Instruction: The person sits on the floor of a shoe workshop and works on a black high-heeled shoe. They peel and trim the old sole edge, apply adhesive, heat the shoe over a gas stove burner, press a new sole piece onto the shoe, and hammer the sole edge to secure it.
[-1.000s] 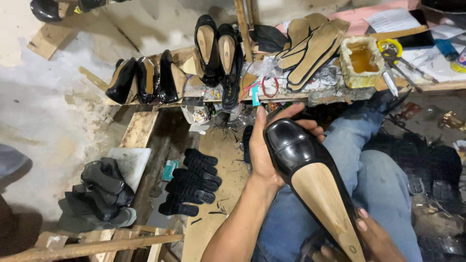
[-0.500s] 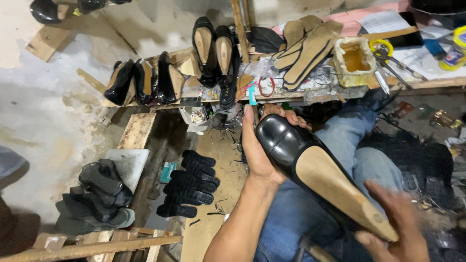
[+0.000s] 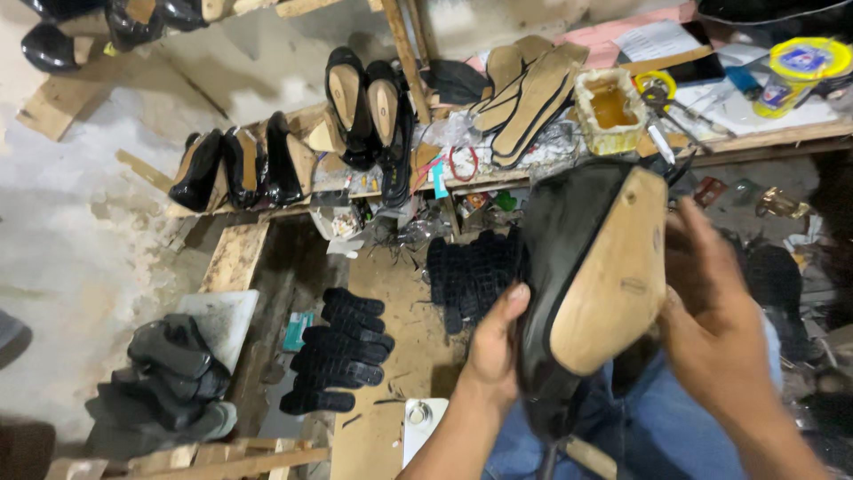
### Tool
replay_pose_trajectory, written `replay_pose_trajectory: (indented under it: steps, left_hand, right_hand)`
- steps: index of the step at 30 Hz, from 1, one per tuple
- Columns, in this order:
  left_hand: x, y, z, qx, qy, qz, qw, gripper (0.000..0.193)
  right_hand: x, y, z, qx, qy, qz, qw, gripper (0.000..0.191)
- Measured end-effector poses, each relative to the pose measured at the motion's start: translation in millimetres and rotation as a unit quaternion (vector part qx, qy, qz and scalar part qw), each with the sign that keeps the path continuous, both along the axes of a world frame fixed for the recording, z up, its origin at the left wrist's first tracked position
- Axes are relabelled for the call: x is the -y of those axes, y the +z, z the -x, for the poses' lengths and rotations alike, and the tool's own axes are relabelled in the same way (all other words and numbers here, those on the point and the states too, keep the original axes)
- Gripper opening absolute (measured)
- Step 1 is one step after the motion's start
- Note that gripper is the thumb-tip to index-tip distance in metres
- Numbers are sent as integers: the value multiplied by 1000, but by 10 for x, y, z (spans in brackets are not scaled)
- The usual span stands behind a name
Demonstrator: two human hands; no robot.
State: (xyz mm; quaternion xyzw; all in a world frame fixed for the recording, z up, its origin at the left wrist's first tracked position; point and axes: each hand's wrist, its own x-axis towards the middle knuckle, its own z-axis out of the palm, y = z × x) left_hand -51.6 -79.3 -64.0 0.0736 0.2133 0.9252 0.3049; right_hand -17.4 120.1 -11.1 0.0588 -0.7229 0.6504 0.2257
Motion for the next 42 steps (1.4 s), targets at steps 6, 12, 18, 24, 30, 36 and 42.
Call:
replay_pose_trajectory:
  steps: [6, 12, 18, 24, 30, 36, 42]
  left_hand:
    - [-134, 180, 123, 8, 0, -236, 972, 77]
    - [-265, 532, 150, -119, 59, -137, 982, 76]
    - [-368, 547, 4, -311, 146, 131, 930, 76]
    - [-637, 216, 401, -341, 25, 267, 901, 68]
    - [-919, -349, 808, -152, -51, 224, 961, 57]
    - [-815, -761, 922, -67, -53, 266, 960, 55]
    - [-743, -1216, 1131, -23, -64, 212, 975, 55]
  right_hand:
    - [180, -218, -116, 98, 72, 14, 992, 44]
    - [115, -293, -218, 116, 142, 139, 973, 61]
    - [65, -439, -122, 238, 141, 408, 870, 75]
    - [-557, -575, -190, 170, 118, 451, 868, 80]
    - [-1711, -480, -633, 139, -203, 387, 889, 61]
    - [-3170, -364, -1124, 3, -258, 395, 882, 62]
    - [-4229, -86, -819, 201, -414, 80, 884, 60]
